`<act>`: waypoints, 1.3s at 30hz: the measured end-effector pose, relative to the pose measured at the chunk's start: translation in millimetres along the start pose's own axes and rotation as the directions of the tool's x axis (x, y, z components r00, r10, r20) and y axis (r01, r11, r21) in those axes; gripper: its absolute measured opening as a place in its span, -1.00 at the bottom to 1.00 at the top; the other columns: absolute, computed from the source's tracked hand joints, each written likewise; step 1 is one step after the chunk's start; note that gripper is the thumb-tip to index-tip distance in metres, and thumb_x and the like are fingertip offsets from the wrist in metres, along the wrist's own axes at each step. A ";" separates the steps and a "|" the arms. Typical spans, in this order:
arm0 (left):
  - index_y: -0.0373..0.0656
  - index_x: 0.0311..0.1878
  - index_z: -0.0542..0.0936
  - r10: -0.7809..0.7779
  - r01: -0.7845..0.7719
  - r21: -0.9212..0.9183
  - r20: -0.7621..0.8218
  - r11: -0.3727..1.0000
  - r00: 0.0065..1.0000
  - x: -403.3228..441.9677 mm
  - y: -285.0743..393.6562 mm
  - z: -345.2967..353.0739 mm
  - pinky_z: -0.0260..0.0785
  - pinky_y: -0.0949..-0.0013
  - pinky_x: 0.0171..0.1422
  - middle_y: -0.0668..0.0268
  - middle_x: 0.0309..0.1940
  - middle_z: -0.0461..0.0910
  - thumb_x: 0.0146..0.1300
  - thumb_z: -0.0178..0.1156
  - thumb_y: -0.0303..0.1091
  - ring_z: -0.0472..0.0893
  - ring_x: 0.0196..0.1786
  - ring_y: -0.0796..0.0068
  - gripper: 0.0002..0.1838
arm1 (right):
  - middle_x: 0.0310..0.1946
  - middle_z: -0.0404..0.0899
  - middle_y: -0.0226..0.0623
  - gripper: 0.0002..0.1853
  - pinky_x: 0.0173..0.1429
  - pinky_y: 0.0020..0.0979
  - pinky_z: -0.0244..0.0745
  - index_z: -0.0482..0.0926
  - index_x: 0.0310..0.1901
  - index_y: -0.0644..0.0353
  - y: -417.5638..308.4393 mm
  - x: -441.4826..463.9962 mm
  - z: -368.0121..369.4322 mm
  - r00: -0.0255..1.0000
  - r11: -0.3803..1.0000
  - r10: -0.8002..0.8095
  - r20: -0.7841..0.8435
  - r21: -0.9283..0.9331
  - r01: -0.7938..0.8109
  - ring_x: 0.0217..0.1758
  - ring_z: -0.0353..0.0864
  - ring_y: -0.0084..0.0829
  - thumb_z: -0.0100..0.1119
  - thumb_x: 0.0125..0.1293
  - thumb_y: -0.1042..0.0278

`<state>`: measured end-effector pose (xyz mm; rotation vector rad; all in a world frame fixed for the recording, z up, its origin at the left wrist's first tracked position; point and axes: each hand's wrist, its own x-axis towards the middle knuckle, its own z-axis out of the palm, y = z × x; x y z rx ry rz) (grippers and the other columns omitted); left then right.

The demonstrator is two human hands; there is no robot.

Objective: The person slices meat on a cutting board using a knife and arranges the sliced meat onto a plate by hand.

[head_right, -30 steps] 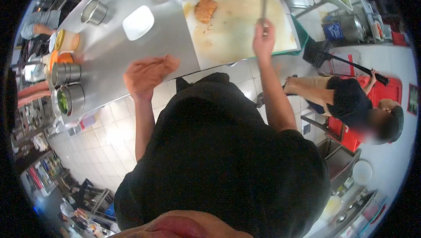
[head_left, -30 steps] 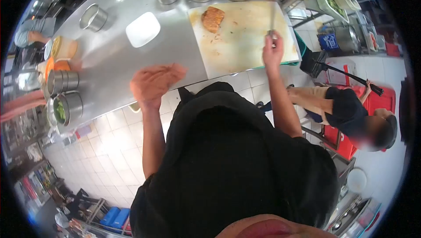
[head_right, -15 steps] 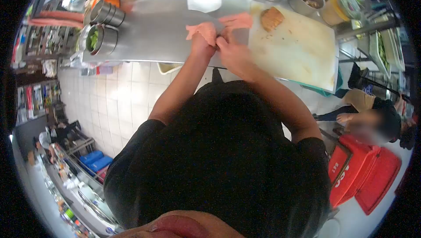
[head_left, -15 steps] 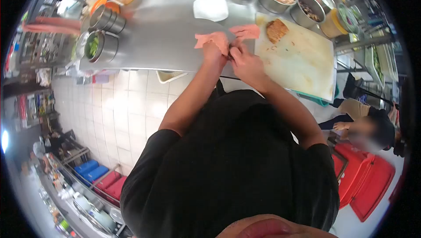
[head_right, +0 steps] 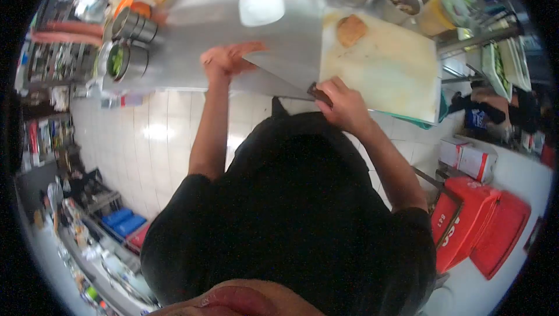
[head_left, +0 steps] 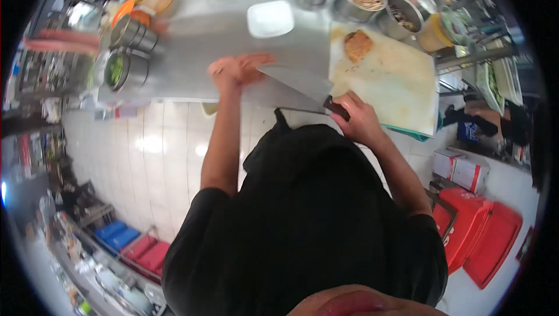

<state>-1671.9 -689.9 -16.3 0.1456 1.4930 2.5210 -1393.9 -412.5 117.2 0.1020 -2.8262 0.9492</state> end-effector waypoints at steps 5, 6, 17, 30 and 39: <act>-0.31 -0.02 0.70 0.041 0.003 0.980 -0.011 0.197 0.999 6.2 16.9 -48.3 0.60 0.06 -0.01 -0.09 -0.22 0.76 0.29 0.24 -0.27 0.76 -0.05 -0.13 -0.68 | -0.16 0.58 -0.43 -0.43 -0.02 -0.48 0.57 0.47 0.40 0.14 47.4 -70.0 -22.2 0.830 0.511 0.556 0.047 0.768 -0.386 -0.10 0.62 -0.56 0.34 0.38 0.63; -0.29 0.08 0.66 -0.040 -0.001 0.991 0.007 0.136 0.999 -2.1 35.7 -36.6 0.59 0.03 0.01 -0.09 -0.20 0.76 0.31 0.25 -0.23 0.75 -0.04 -0.16 -0.62 | -0.22 0.57 -0.45 -0.43 -0.10 -0.52 0.55 0.49 0.38 0.18 52.7 -80.6 -29.0 0.808 0.568 0.588 -0.035 0.729 -0.382 -0.22 0.59 -0.59 0.37 0.36 0.62; -0.17 0.36 0.55 0.105 -0.357 0.816 0.349 0.455 0.931 18.6 -6.3 103.5 0.50 0.19 0.28 -0.04 0.22 0.58 0.29 0.40 -0.36 0.61 0.27 0.05 -0.44 | -0.41 0.51 -0.47 -0.60 -0.60 -0.55 0.24 0.55 0.26 0.26 92.3 -142.3 -16.9 0.461 0.144 0.881 0.108 0.867 -0.477 -0.60 0.47 -0.64 0.20 0.43 0.38; -0.11 0.38 0.55 -0.262 -0.791 0.569 0.817 0.223 0.514 81.9 -132.0 318.1 0.40 0.12 0.47 0.07 0.37 0.56 0.35 0.32 -0.14 0.56 0.37 0.02 -0.43 | -0.38 0.52 -0.34 -0.55 -0.51 -0.40 0.48 0.47 0.27 0.27 103.0 -167.5 8.3 0.474 0.321 0.880 0.030 0.697 -0.641 -0.53 0.51 -0.53 0.11 0.35 0.40; -0.17 0.28 0.62 -0.417 -0.687 0.696 0.698 0.208 0.581 92.0 -166.8 290.9 0.50 0.11 0.34 0.05 0.09 0.71 0.34 0.28 -0.17 0.68 0.19 0.03 -0.51 | -0.40 0.51 -0.41 -0.65 -0.56 -0.44 0.43 0.45 0.25 0.15 95.4 -207.3 8.7 0.385 0.249 0.922 -0.030 0.809 -0.533 -0.55 0.46 -0.60 0.14 0.51 0.30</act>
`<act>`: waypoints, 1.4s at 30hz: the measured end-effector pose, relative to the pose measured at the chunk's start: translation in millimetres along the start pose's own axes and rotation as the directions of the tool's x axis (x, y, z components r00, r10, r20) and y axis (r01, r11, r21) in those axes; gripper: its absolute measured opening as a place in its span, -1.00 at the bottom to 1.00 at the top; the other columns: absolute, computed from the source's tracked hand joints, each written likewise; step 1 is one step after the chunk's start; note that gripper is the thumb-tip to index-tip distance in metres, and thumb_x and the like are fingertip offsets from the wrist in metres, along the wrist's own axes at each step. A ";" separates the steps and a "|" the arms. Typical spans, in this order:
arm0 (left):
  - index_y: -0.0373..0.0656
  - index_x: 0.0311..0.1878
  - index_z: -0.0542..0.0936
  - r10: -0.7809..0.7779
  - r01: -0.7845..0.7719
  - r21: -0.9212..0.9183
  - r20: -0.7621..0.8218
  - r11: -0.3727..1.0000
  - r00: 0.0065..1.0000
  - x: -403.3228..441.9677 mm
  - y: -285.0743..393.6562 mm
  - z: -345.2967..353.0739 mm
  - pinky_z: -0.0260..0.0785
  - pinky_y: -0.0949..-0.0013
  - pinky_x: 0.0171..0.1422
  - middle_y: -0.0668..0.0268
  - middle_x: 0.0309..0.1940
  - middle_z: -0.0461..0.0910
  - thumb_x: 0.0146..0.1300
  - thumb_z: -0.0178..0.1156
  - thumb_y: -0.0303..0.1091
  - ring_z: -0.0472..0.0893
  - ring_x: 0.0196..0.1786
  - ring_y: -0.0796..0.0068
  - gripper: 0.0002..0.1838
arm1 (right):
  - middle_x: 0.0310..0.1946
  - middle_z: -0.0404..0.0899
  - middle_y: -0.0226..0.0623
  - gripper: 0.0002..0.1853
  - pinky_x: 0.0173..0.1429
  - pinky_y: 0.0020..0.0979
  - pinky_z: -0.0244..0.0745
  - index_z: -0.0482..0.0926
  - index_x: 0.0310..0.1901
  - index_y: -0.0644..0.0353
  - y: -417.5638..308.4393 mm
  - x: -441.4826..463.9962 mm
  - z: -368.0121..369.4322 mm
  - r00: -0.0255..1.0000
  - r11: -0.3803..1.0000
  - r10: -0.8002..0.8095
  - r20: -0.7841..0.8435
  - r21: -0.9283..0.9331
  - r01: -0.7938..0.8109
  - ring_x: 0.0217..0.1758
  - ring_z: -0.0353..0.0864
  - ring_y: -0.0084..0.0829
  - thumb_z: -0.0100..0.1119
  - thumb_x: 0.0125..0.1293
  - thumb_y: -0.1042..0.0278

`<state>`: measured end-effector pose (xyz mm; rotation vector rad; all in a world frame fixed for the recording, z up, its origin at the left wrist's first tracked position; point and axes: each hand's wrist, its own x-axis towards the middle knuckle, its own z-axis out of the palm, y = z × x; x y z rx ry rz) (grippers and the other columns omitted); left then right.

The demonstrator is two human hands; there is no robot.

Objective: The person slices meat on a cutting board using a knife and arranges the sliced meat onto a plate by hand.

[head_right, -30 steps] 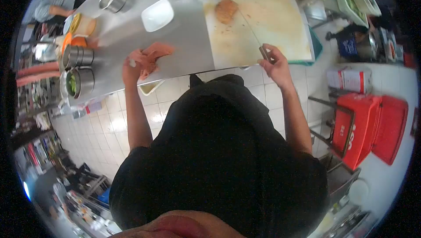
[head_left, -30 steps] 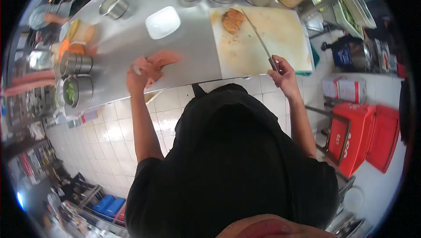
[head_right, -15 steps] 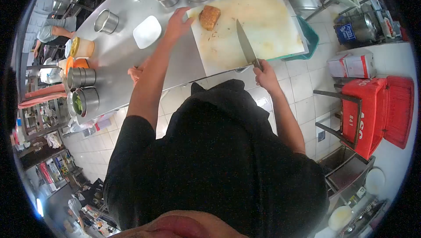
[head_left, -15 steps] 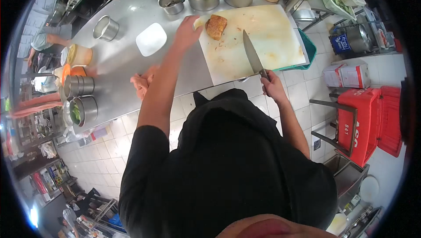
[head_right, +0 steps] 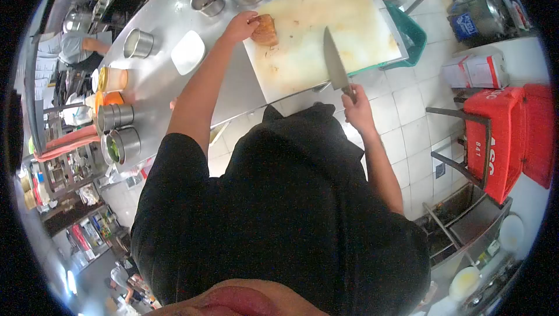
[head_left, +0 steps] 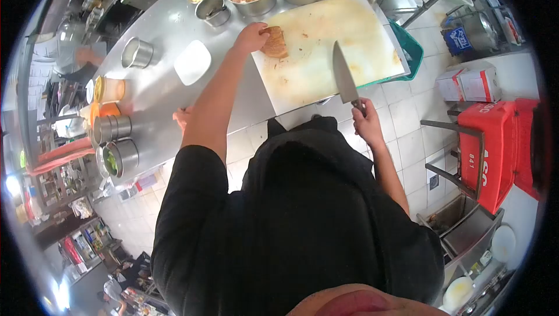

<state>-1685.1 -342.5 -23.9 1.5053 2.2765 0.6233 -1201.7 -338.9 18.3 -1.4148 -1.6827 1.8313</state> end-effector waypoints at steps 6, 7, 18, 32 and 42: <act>-0.27 0.14 0.61 -0.376 0.362 -0.276 0.004 0.890 0.927 -99.1 47.6 32.5 0.59 0.16 0.09 0.06 -0.13 0.75 0.32 0.35 -0.21 0.75 -0.05 0.16 -0.58 | -0.24 0.65 -0.23 -0.52 -0.31 -0.34 0.61 0.35 0.44 0.11 -12.0 13.4 3.5 0.990 0.986 -0.140 -0.023 -0.092 0.137 -0.38 0.60 -0.47 0.11 0.54 0.34; -0.29 0.13 0.60 -0.395 0.366 -0.375 -0.001 0.852 0.919 -112.0 46.9 53.7 0.60 0.18 0.06 0.05 -0.16 0.75 0.31 0.38 -0.25 0.75 -0.08 0.19 -0.58 | -0.15 0.69 -0.14 -0.48 -0.20 -0.30 0.65 0.32 0.48 0.09 -15.3 19.3 10.4 0.973 0.967 -0.230 -0.024 -0.123 0.225 -0.30 0.67 -0.40 0.11 0.54 0.34; -0.29 0.25 0.57 -0.426 0.208 -0.562 -0.289 0.801 0.857 -125.3 78.6 63.7 0.59 0.21 0.09 -0.01 0.12 0.66 0.25 0.45 -0.30 0.73 -0.04 0.24 -0.46 | 0.01 0.72 0.13 -0.35 0.16 -0.17 0.63 0.30 0.59 -0.07 -86.8 62.3 106.9 0.809 0.687 -0.536 0.240 -0.432 0.584 0.05 0.77 0.02 0.16 0.51 0.45; -0.25 0.18 0.62 -0.410 0.141 -0.657 -0.275 0.740 0.870 -114.8 54.8 88.8 0.59 0.26 0.12 0.10 0.04 0.71 0.27 0.43 -0.36 0.72 -0.01 0.30 -0.57 | -0.28 0.70 0.20 -0.29 -0.04 0.18 0.59 0.10 0.60 0.06 -101.6 65.9 149.1 0.845 0.452 -0.415 0.338 -0.729 0.514 -0.19 0.73 0.21 0.08 0.48 0.31; -0.18 0.12 0.63 -0.385 0.122 -0.671 -0.259 0.731 0.886 -118.4 49.2 87.9 0.60 0.19 0.03 0.07 0.04 0.67 0.21 0.44 -0.35 0.71 -0.14 0.21 -0.59 | -0.33 0.70 0.21 -0.28 -0.04 0.17 0.59 0.13 0.61 0.12 -114.8 55.4 166.4 0.903 0.361 -0.252 0.349 -0.832 0.422 -0.22 0.72 0.21 0.08 0.46 0.32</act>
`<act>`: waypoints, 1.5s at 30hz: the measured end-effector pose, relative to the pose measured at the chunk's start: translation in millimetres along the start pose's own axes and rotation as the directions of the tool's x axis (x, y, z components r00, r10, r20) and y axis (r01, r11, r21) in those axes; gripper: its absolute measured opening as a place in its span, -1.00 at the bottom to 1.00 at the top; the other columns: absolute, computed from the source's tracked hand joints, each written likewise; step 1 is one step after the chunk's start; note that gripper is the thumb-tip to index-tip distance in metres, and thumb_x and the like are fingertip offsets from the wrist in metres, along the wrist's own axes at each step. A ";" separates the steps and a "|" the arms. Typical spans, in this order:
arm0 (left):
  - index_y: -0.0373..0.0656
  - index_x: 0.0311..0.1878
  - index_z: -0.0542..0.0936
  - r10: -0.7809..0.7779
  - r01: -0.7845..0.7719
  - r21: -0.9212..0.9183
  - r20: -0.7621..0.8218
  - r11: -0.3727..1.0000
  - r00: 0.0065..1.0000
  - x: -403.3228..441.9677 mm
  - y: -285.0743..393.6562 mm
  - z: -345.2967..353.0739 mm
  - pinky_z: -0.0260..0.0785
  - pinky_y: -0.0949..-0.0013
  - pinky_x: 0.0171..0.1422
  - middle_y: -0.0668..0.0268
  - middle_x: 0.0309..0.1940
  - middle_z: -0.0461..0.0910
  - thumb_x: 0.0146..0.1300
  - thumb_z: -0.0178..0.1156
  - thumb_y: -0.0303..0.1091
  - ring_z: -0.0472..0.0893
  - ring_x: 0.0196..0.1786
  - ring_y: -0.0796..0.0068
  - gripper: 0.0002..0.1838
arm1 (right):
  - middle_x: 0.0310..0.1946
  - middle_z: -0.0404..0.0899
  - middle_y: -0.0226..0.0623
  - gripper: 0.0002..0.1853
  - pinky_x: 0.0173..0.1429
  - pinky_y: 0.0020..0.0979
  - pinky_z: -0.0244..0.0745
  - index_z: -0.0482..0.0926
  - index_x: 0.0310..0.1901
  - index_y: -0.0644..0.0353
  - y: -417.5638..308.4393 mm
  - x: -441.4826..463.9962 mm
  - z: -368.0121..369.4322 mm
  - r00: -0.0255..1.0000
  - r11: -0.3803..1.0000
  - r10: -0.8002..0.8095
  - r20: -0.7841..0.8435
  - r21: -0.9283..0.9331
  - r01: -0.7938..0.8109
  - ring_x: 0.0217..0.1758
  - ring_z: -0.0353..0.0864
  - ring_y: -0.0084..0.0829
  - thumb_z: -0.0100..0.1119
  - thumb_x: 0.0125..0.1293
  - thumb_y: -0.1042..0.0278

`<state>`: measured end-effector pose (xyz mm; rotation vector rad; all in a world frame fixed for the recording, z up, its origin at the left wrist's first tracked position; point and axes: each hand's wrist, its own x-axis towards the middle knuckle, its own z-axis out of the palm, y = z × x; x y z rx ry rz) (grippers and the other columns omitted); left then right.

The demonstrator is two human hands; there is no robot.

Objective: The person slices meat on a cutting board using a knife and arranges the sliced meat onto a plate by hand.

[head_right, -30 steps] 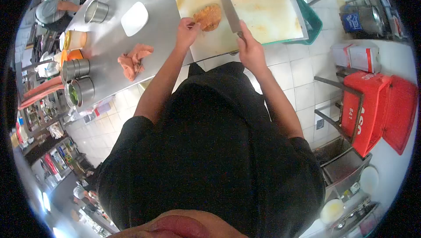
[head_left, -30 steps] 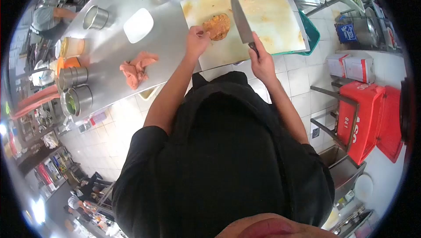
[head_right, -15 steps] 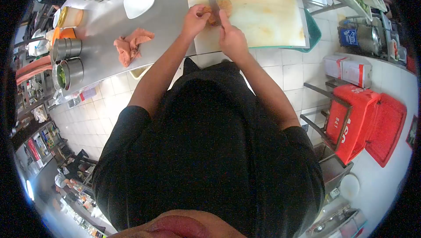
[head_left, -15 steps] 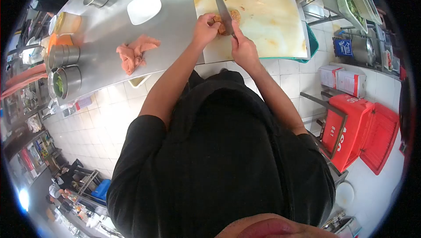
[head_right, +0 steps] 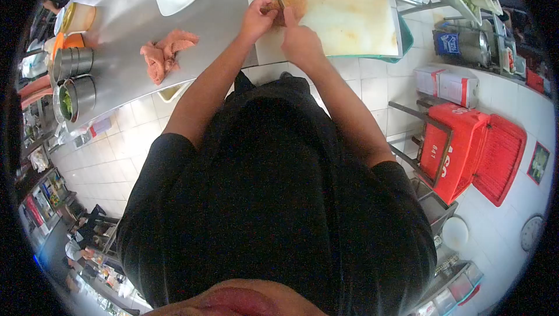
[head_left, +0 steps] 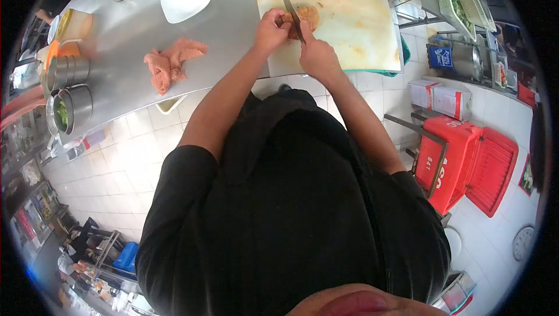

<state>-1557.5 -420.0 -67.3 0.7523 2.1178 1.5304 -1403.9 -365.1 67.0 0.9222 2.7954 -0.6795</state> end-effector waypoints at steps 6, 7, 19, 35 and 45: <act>-0.17 0.13 0.61 0.029 -0.029 -0.033 -0.026 0.999 0.999 4.1 -14.4 6.3 0.60 0.17 0.04 0.08 0.00 0.70 0.22 0.44 -0.36 0.72 -0.13 0.17 -0.59 | -0.30 0.71 0.18 -0.26 0.01 0.19 0.58 0.06 0.65 -0.03 0.9 -9.2 21.4 0.999 0.998 0.052 -0.014 -0.035 -0.052 -0.18 0.73 0.20 0.04 0.48 0.32; -0.17 0.13 0.61 0.015 -0.016 -0.031 -0.020 0.999 1.000 3.4 -12.0 5.3 0.60 0.16 0.04 0.09 0.00 0.70 0.22 0.44 -0.36 0.72 -0.12 0.18 -0.59 | -0.29 0.71 0.19 -0.25 0.02 0.19 0.58 0.05 0.65 -0.05 0.6 -11.2 17.8 0.998 0.997 0.056 0.002 -0.045 -0.055 -0.17 0.73 0.20 0.04 0.47 0.33; -0.17 0.18 0.59 -0.023 0.022 0.014 0.042 1.000 0.999 0.0 -0.9 -6.1 0.61 0.17 0.02 0.08 -0.06 0.74 0.25 0.43 -0.36 0.74 -0.16 0.18 -0.57 | -0.27 0.72 0.16 -0.18 0.00 0.16 0.61 -0.03 0.68 -0.27 2.4 -11.4 22.3 0.986 0.989 0.141 0.092 -0.054 -0.137 -0.18 0.74 0.19 0.05 0.45 0.35; -0.19 0.34 0.50 0.051 -0.045 -0.069 0.101 0.997 0.994 3.1 -28.5 -10.6 0.59 0.22 0.13 0.06 0.22 0.61 0.29 0.38 -0.43 0.67 0.15 0.20 -0.46 | -0.17 0.72 0.23 -0.14 0.05 0.12 0.62 0.07 0.66 -0.25 32.8 6.3 37.1 0.996 0.986 0.030 -0.089 0.163 -0.015 -0.12 0.73 0.25 0.16 0.39 0.45; -0.15 0.30 0.53 0.396 -0.400 0.334 0.083 0.853 0.914 -12.8 37.4 -49.0 0.41 0.07 0.45 0.03 0.28 0.55 0.22 0.41 -0.27 0.52 0.34 -0.08 -0.43 | -0.14 0.74 0.17 -0.20 0.02 -0.05 0.65 0.15 0.65 -0.27 46.7 -17.4 -29.5 0.963 0.955 0.007 -0.268 0.288 0.073 -0.08 0.76 0.17 0.21 0.45 0.43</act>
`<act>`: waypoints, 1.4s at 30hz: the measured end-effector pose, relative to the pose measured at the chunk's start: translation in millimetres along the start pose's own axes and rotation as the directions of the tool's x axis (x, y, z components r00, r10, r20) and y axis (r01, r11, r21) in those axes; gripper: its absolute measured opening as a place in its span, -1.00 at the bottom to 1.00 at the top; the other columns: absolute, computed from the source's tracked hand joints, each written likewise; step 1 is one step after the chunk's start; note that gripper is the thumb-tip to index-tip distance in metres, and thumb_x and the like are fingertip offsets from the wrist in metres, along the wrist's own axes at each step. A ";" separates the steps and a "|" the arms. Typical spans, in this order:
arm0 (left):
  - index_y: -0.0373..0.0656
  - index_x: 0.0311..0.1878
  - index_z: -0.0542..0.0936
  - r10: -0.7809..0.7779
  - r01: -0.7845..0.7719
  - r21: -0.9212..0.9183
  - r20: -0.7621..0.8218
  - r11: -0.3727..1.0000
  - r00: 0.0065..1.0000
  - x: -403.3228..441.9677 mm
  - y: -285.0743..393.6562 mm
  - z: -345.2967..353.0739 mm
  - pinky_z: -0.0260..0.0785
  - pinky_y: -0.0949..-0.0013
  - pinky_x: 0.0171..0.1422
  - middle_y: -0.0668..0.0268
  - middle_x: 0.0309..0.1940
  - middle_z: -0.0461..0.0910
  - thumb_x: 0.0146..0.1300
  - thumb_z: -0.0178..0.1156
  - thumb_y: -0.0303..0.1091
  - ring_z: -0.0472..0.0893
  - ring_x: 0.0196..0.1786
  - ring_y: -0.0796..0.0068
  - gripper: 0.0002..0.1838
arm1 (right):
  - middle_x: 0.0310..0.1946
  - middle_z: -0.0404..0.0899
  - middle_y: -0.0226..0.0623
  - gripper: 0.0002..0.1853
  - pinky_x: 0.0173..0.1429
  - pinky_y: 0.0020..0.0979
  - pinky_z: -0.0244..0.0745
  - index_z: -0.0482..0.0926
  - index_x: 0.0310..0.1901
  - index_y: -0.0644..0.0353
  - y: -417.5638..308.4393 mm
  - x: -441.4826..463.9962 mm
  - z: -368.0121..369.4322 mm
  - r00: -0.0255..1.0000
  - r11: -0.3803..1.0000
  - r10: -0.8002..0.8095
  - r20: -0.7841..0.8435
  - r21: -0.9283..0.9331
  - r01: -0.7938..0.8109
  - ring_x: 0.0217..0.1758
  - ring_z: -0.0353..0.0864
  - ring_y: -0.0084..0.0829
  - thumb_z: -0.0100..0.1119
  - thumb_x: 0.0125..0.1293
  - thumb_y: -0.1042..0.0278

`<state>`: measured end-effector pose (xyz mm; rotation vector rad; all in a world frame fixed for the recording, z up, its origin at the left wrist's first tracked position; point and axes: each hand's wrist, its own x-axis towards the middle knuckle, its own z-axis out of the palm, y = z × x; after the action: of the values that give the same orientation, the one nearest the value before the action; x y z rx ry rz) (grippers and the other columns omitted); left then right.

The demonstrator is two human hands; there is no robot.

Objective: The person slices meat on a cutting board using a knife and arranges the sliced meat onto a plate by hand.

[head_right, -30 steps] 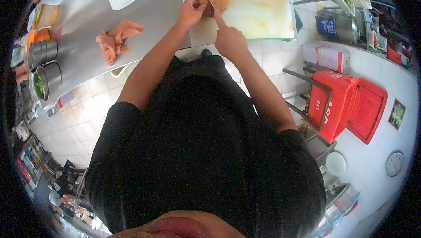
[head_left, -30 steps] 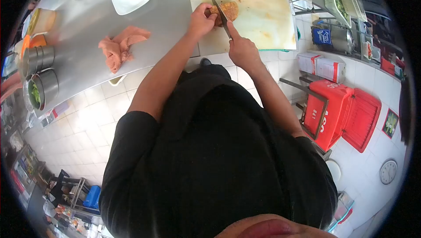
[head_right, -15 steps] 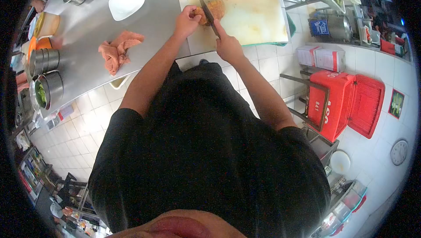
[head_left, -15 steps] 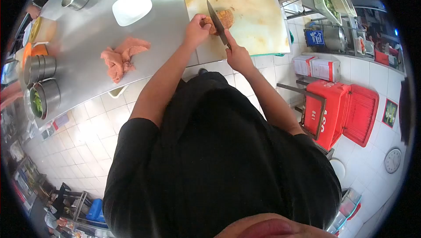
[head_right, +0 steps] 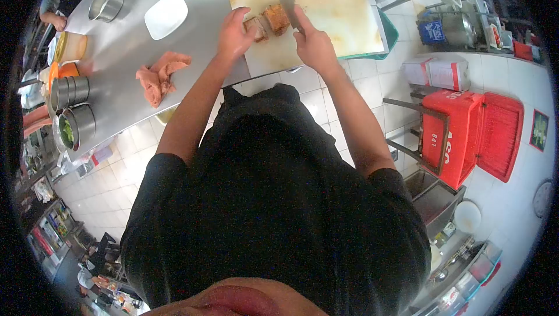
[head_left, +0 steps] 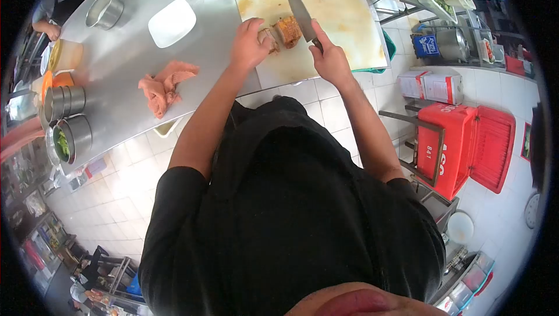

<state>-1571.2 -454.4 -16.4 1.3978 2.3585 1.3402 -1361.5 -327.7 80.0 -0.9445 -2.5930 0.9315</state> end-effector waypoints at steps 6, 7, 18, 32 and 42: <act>-0.14 0.22 0.60 0.117 -0.121 0.048 0.079 0.992 0.990 20.7 18.0 18.0 0.44 0.08 0.42 0.10 0.25 0.59 0.23 0.41 -0.25 0.53 0.34 0.00 -0.51 | -0.23 0.73 0.18 -0.20 0.01 0.09 0.63 0.14 0.64 -0.29 14.0 10.4 17.1 0.992 0.997 0.002 0.125 -0.075 0.007 -0.15 0.74 0.21 0.19 0.43 0.39; -0.14 0.20 0.61 0.128 -0.134 0.063 0.082 0.989 0.988 22.1 15.9 23.3 0.46 0.07 0.39 0.10 0.23 0.60 0.23 0.42 -0.26 0.55 0.32 0.01 -0.52 | -0.27 0.72 0.17 -0.20 -0.01 0.12 0.62 0.14 0.63 -0.29 14.8 10.1 17.8 0.991 0.997 0.005 0.135 -0.074 0.005 -0.17 0.72 0.23 0.19 0.42 0.37; -0.12 0.04 0.65 0.056 -0.062 0.067 0.088 0.996 0.995 26.7 3.1 47.8 0.56 0.03 0.18 0.12 -0.05 0.71 0.15 0.45 -0.31 0.68 0.04 -0.03 -0.62 | -0.21 0.76 0.08 -0.25 -0.32 -0.11 0.68 0.12 0.64 -0.23 -44.9 56.3 -22.5 0.878 0.963 0.259 0.403 -0.174 -0.205 -0.46 0.72 -0.07 0.02 0.43 0.33; -0.10 0.00 0.65 0.047 -0.051 0.063 0.057 0.997 0.997 23.7 10.2 49.9 0.51 0.00 0.19 0.18 0.00 0.71 0.15 0.48 -0.19 0.67 0.09 0.03 -0.61 | 0.06 0.70 -0.20 -0.30 -0.48 -0.33 0.60 0.11 0.67 -0.23 -58.3 66.7 -41.2 0.815 0.936 0.349 0.463 -0.218 -0.277 -0.50 0.59 -0.35 0.00 0.56 0.33; -0.05 0.28 0.54 -0.029 0.026 0.057 0.061 0.998 0.998 19.9 8.5 50.0 0.47 0.01 0.24 0.15 0.06 0.71 0.16 0.50 -0.14 0.67 0.14 0.03 -0.37 | -0.06 0.72 -0.07 -0.29 -0.48 -0.26 0.58 0.09 0.68 -0.19 -64.8 67.5 -33.8 0.825 0.939 0.333 0.456 -0.239 -0.246 -0.56 0.58 -0.29 -0.02 0.55 0.34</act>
<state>-1553.5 -406.1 -34.2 1.3946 2.3839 1.2146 -1431.7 -306.1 147.2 -1.3307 -3.0488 1.1709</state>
